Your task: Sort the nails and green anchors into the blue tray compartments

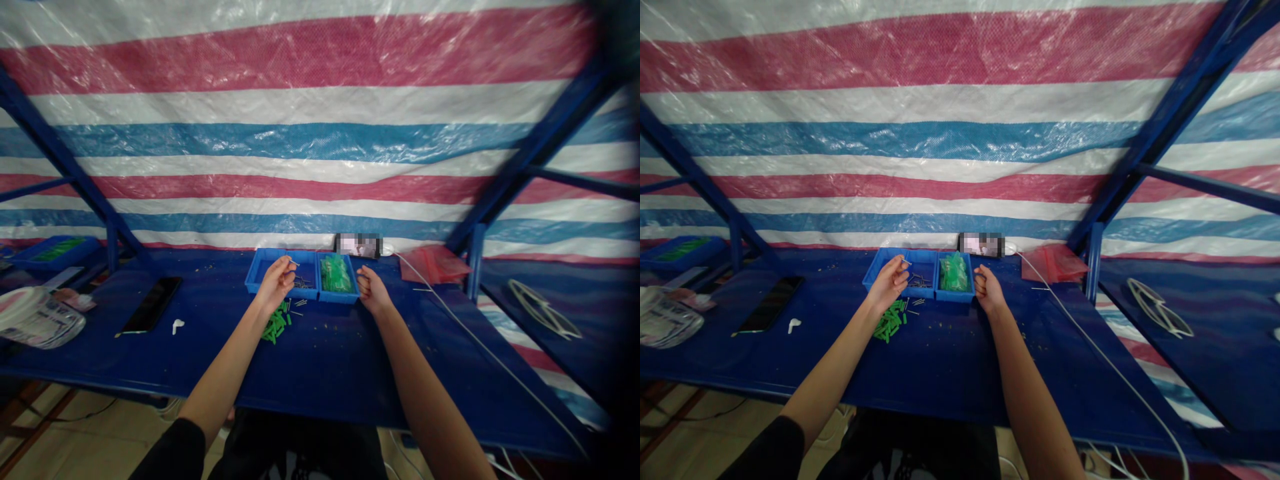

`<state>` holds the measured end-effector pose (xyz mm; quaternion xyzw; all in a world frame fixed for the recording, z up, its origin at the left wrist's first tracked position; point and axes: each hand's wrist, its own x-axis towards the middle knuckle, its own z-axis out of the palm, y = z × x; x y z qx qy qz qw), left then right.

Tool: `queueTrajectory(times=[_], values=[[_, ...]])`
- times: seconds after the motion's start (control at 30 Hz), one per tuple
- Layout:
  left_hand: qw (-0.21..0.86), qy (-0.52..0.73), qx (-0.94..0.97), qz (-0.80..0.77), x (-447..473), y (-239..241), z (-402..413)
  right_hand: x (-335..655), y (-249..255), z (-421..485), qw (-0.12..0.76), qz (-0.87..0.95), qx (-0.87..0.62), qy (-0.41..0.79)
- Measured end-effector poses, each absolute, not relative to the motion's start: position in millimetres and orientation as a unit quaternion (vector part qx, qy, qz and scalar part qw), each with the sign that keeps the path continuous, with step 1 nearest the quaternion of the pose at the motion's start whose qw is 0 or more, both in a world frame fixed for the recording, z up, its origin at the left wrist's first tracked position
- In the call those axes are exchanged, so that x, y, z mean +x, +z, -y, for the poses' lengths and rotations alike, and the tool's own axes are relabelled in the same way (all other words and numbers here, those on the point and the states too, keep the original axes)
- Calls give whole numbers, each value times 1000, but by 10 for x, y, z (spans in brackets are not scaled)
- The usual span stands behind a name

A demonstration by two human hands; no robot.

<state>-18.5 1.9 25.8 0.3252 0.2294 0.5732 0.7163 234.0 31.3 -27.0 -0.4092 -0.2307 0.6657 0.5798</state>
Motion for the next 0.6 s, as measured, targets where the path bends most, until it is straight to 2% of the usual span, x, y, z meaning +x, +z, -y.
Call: queueTrajectory(times=[0.27, 0.47, 0.6], values=[[566, 524, 521, -365, -158, 155, -19, 2353, -304, -320, 580, 257, -403, 659], [509, 464, 610, -391, -216, 147, -22, 2352, -292, -316, 577, 252, -405, 663], [465, 351, 722, -375, -302, 212, 70, 2349, -292, -313, 581, 243, -399, 666]])
